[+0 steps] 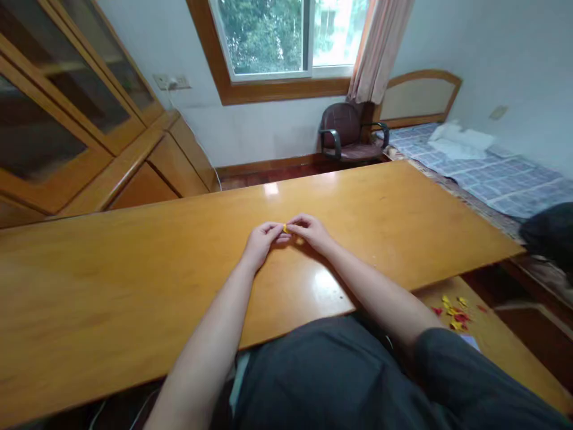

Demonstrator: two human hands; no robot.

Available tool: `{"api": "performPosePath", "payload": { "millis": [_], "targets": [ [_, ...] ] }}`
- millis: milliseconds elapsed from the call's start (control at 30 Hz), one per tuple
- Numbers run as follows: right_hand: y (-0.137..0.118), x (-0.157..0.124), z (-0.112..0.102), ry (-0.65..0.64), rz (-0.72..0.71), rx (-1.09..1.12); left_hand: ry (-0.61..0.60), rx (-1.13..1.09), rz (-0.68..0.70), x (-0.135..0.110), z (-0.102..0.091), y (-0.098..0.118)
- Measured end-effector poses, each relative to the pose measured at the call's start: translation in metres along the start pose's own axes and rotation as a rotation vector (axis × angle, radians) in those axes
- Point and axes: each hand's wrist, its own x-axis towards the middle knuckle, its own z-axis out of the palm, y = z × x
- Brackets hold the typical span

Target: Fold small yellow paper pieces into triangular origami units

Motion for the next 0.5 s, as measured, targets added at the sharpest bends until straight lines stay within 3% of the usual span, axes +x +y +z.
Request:
{"api": "performPosePath", "payload": {
  "millis": [500],
  "targets": [
    [0.0, -0.0015, 0.0024, 0.029, -0.024, -0.033, 0.007, 0.027, 0.034, -0.0005, 0.0021, 0.0002]
  ]
}}
